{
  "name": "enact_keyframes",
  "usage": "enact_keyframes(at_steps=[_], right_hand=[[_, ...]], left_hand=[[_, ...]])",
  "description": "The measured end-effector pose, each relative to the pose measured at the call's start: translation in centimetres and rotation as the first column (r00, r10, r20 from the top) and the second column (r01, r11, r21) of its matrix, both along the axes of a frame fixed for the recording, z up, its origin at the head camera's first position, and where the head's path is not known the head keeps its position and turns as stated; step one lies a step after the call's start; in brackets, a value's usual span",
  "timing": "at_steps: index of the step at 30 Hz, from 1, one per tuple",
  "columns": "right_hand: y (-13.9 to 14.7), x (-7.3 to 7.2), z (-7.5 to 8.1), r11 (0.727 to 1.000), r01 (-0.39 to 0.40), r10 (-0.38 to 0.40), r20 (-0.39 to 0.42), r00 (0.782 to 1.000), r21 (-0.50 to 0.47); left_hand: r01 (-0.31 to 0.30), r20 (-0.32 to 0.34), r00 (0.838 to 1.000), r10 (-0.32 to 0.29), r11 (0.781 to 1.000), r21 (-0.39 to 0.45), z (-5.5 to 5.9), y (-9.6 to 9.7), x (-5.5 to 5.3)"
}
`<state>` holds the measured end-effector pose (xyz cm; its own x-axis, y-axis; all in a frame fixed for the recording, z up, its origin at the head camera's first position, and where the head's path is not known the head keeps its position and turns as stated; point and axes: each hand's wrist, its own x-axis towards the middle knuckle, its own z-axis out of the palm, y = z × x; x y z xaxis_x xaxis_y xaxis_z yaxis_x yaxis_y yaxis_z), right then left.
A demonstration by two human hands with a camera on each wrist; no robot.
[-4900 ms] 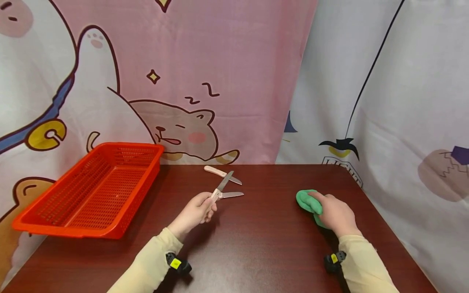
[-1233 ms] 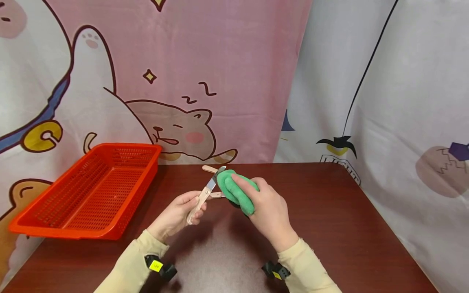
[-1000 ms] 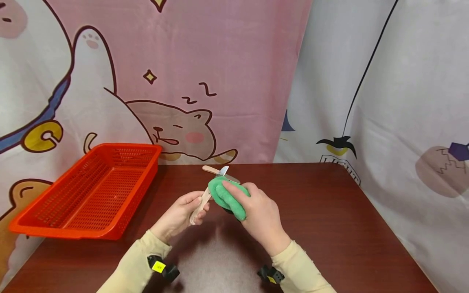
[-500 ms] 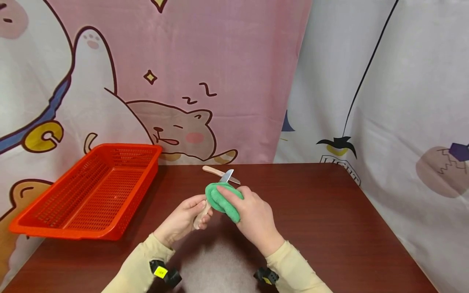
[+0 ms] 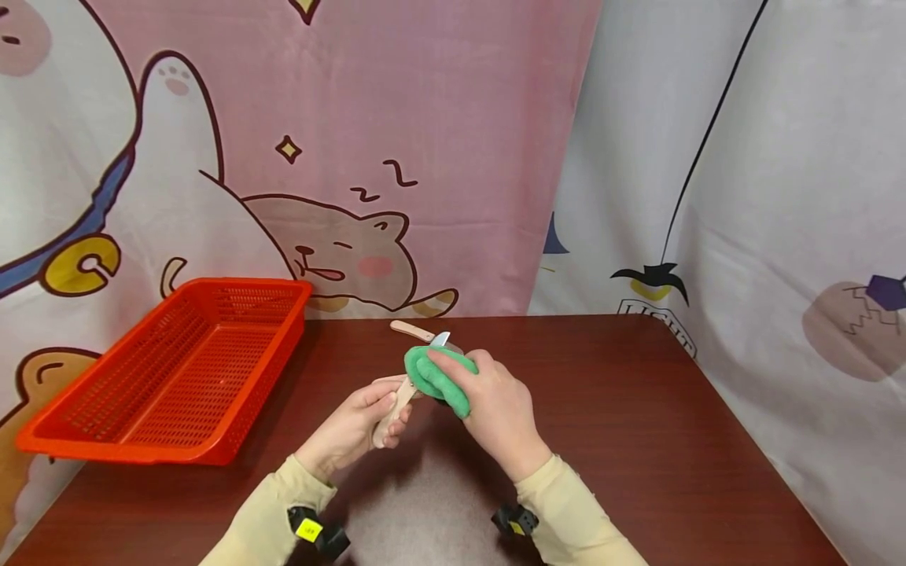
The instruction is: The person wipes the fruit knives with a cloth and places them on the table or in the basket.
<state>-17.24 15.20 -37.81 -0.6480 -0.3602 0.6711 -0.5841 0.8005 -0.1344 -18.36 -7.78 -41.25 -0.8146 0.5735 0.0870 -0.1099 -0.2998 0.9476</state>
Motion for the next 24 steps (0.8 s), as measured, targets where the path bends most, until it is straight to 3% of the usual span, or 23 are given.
enact_keyframes(at_steps=[24], right_hand=[[1.3, -0.9, 0.4, 0.997, 0.077, -0.077, 0.03, 0.997, -0.02]], left_hand=[[0.03, -0.001, 1.0, -0.03, 1.0, 0.008, -0.2, -0.3, 0.4]])
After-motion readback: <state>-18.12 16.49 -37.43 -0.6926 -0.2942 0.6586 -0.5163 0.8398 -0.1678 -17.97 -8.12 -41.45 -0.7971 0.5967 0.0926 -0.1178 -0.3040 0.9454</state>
